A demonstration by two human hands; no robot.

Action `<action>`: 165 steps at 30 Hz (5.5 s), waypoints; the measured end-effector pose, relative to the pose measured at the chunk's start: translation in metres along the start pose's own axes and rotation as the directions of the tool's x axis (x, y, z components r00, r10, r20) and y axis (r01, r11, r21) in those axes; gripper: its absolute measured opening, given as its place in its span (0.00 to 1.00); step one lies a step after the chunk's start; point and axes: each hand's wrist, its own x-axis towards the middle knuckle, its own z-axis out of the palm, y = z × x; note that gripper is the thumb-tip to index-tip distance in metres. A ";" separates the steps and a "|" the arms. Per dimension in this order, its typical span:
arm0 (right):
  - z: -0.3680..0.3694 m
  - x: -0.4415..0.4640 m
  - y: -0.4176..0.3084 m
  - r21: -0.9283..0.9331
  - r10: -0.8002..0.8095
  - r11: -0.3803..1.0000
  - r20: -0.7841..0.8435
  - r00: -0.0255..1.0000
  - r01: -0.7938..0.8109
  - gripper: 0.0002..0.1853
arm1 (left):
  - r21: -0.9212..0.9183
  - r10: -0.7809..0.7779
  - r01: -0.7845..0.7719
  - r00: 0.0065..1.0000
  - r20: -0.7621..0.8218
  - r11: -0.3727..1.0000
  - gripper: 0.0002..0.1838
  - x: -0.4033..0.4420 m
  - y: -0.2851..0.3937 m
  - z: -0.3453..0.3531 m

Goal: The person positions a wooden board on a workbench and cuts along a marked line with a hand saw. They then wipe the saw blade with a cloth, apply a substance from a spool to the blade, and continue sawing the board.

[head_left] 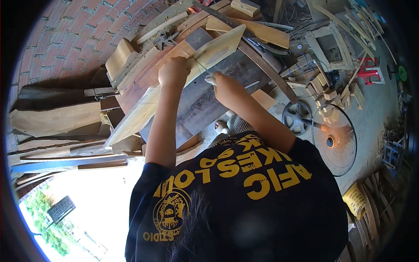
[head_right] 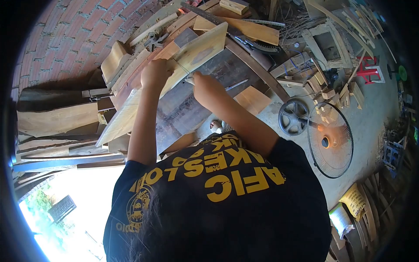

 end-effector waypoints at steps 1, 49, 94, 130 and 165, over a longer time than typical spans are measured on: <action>0.002 0.007 -0.004 -0.070 0.015 0.997 0.024 1.000 -0.013 0.14 | 0.010 0.004 -0.004 1.000 0.000 1.000 0.16 0.002 -0.002 -0.001; 0.002 0.011 0.000 -0.045 -0.012 0.999 -0.036 0.999 0.010 0.15 | 0.077 0.045 -0.050 0.997 0.064 0.996 0.18 0.018 -0.008 -0.012; 0.001 -0.022 0.007 -0.107 0.114 0.988 0.012 0.993 -0.112 0.14 | -0.612 0.387 -0.597 0.802 -0.455 0.518 0.24 -0.096 0.017 -0.080; -0.002 -0.013 0.004 -0.202 0.071 0.977 -0.002 0.997 -0.070 0.11 | -0.678 0.540 -0.677 0.470 -0.698 -0.286 0.14 -0.202 0.099 -0.152; -0.013 -0.048 0.002 0.058 0.052 0.997 0.037 0.998 -0.054 0.14 | 0.040 0.215 -0.216 0.976 0.020 0.976 0.13 0.009 -0.013 0.005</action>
